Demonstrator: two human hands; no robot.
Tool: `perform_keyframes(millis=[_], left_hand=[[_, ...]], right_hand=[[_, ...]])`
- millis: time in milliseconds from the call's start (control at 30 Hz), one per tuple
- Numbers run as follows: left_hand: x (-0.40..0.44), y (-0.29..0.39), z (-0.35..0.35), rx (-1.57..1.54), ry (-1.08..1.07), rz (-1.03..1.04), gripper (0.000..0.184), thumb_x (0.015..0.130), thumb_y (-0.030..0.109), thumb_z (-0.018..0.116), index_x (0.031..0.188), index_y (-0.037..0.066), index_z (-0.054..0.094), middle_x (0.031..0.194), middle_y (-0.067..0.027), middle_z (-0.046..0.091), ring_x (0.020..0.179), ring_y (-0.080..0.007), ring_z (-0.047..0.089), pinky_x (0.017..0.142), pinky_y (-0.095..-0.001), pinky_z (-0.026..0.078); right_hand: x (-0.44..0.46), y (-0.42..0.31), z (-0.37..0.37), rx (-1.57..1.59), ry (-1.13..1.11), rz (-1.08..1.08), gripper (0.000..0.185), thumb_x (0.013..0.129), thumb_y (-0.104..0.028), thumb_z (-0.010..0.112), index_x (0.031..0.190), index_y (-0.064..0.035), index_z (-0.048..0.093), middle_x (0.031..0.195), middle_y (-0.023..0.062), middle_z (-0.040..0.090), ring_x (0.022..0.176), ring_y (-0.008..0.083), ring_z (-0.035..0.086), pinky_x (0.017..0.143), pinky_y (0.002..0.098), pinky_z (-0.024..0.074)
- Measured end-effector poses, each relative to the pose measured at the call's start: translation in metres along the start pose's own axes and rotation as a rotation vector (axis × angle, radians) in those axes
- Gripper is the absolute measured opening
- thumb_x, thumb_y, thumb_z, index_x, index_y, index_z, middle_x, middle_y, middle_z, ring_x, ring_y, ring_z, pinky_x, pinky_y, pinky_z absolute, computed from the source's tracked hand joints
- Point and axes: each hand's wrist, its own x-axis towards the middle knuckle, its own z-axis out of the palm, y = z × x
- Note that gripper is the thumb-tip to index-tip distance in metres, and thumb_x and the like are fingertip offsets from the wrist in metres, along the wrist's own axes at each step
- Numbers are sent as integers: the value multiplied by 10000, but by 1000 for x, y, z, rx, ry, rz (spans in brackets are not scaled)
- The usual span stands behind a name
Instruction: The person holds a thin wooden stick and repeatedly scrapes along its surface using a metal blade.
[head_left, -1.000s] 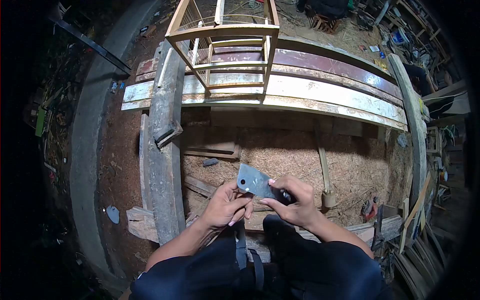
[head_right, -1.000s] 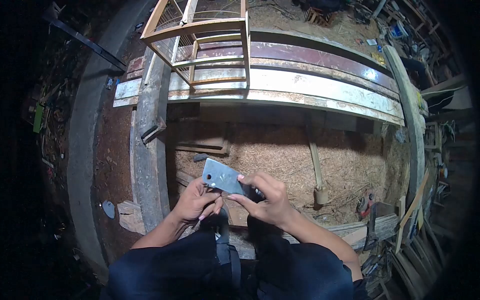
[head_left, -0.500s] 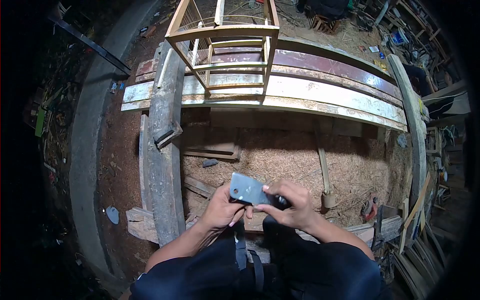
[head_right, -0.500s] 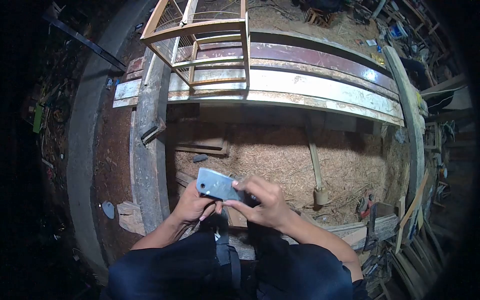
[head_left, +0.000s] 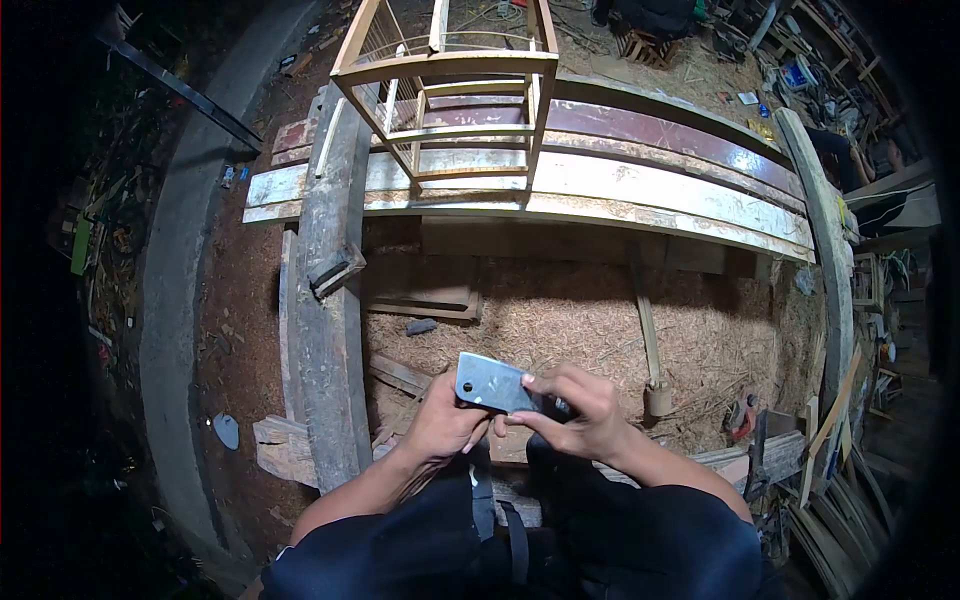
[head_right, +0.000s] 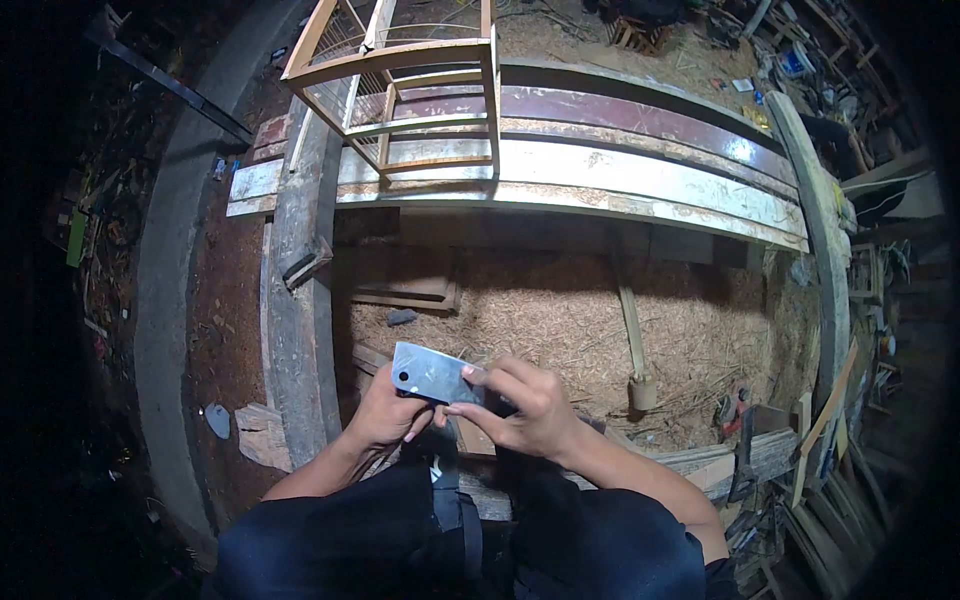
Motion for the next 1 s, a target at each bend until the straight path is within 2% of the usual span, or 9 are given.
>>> perform_keyframes(millis=[233,300,333,433,500,567,600,733,1000], left_hand=[[0,1,0,-21,-12,-10,230,987,18,564,1212,-10,603,689,-88,674,368,-52,428,347,-203,309],[1,3,1,-65,-29,-34,221,1003,61,580,1213,-1,608,685,-76,675,371,-48,429,346,-201,301],[0,5,3,-4,-37,-25,224,1014,96,584,1218,7,612,683,-66,676,389,-37,433,362,-198,301],[1,4,3,77,-25,-11,229,1026,131,587,1221,14,619,677,-52,674,432,-16,443,405,-192,313],[3,2,3,97,-15,-10,228,1027,131,585,1219,12,622,673,-47,672,457,-6,449,433,-189,325],[3,-1,4,121,-18,28,226,1025,113,585,1213,-5,624,682,-35,663,545,-14,522,516,-189,387],[3,0,5,120,-18,24,226,1025,113,585,1213,-5,624,682,-35,663,545,-14,522,516,-189,387],[3,-2,7,125,-4,72,211,1011,75,595,1188,-36,631,766,-39,663,667,-56,616,603,-210,459],[4,-14,9,145,-12,118,205,998,47,607,1177,-48,639,839,-44,651,705,-70,634,630,-221,485]], right_hand=[[-1,1,2,-69,23,31,342,764,-178,882,993,-1,699,794,120,675,672,198,683,568,301,535],[4,2,-3,-26,140,338,366,788,-165,866,1045,7,668,831,120,684,709,152,679,590,281,526],[1,19,7,180,262,354,396,821,-150,843,1111,12,629,848,81,669,702,110,638,603,267,505],[1,8,0,381,188,549,384,844,-120,822,1133,6,604,854,44,632,665,79,584,574,255,478],[2,9,0,424,235,509,272,894,-129,773,1083,-2,624,815,2,595,624,40,524,510,229,418],[4,3,-16,629,37,872,203,953,-172,706,1043,-3,639,797,-1,608,630,21,518,506,216,391],[1,7,-12,613,46,813,226,1008,-220,626,1036,2,661,775,-7,629,624,22,515,533,216,391],[2,5,-5,728,13,759,281,1034,-246,585,1052,19,675,817,13,673,616,23,503,549,215,390],[4,2,-2,638,-70,735,179,1000,-164,646,985,14,663,823,18,669,790,83,609,745,263,486]])
